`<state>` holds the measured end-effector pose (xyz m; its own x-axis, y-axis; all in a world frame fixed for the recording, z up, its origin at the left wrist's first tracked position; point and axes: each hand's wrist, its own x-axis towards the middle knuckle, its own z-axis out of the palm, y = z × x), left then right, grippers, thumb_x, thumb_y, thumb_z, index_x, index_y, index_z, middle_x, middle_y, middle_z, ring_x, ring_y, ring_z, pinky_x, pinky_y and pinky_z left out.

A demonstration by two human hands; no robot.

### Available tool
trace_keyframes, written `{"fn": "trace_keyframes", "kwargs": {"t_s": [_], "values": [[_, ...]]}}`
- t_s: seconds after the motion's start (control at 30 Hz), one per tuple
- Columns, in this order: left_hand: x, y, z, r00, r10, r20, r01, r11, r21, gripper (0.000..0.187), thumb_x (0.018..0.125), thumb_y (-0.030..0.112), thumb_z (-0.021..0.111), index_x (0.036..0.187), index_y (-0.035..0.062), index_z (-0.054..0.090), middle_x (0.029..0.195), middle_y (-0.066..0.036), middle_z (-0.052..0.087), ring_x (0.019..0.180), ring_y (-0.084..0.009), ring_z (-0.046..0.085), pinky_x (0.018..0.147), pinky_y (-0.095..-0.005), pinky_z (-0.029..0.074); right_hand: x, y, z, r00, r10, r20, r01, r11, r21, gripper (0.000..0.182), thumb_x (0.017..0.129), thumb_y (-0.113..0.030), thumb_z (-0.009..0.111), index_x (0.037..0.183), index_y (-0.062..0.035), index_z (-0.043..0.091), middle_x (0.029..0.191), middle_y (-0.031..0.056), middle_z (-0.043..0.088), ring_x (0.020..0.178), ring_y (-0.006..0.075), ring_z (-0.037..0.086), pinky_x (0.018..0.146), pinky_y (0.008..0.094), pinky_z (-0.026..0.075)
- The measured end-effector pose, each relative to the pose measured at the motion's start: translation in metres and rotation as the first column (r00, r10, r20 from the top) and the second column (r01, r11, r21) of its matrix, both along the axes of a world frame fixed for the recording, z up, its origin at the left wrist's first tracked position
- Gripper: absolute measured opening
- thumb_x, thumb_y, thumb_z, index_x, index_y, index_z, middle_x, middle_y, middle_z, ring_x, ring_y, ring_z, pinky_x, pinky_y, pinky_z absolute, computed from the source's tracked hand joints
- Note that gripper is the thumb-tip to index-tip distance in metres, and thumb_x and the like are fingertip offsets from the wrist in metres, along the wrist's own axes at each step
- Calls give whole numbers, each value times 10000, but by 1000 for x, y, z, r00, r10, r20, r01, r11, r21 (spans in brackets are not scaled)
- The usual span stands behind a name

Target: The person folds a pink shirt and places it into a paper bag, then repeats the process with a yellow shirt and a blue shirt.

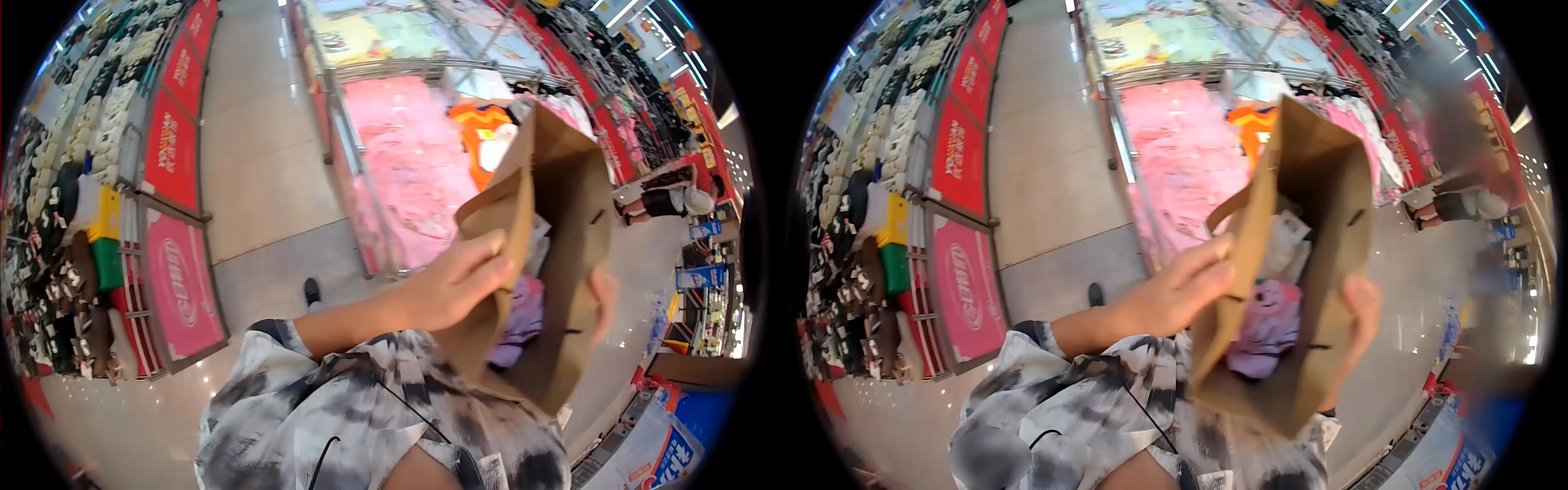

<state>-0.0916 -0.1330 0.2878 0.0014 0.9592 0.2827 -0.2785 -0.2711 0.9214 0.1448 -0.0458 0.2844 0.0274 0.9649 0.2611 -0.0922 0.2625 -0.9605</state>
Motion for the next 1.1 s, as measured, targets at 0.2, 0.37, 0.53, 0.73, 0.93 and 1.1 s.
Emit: {"fn": "trace_keyframes", "kwargs": {"t_s": [0.2,0.37,0.53,0.73,0.93,1.1], "values": [[-116,-67,-5,920,180,-349,-26,915,402,659,869,297,651,1364,-20,352,1386,-214,371,1286,-367,384,1077,-424,306,-149,-37,36,894,174,-413,-278,938,-206,428,916,-211,560,1295,-41,454,1248,208,549,1061,296,612,890,397,534],[-172,-76,-25,841,294,-454,-142,930,339,805,792,199,724,1428,-31,289,1496,-233,278,1380,-391,289,1129,-449,248,-216,-28,42,854,107,-509,-334,863,-379,377,938,-258,508,1169,33,574,1122,159,648,963,234,658,843,328,539],[-243,-32,-47,832,308,-461,-184,938,294,747,801,158,711,1427,5,334,1453,-192,381,1339,-352,377,1100,-389,310,-271,4,25,855,193,-482,-342,908,-243,350,943,-265,511,1126,18,608,1060,140,668,916,230,663,810,330,544],[-323,58,-72,862,98,-497,-57,994,95,733,814,175,704,1417,-2,327,1399,-233,422,1262,-384,447,1046,-403,375,-342,80,-6,910,47,-411,-181,939,-293,337,919,-302,557,1087,-17,619,948,83,672,777,176,645,664,271,518],[-386,191,-90,824,208,-527,-5,933,359,726,828,107,664,1464,70,316,1394,-191,456,1259,-356,464,1027,-386,398,-409,172,-18,862,-84,-501,-75,954,-289,332,904,-293,572,1084,-16,602,929,75,663,794,177,638,692,287,516],[-447,300,-91,812,-2,-584,176,954,242,659,839,92,637,1438,61,362,1423,-184,425,1279,-345,443,1048,-390,387,-456,254,-28,834,-208,-510,76,961,-267,322,927,-269,535,1107,-6,583,958,85,658,804,188,636,720,288,511]]}}
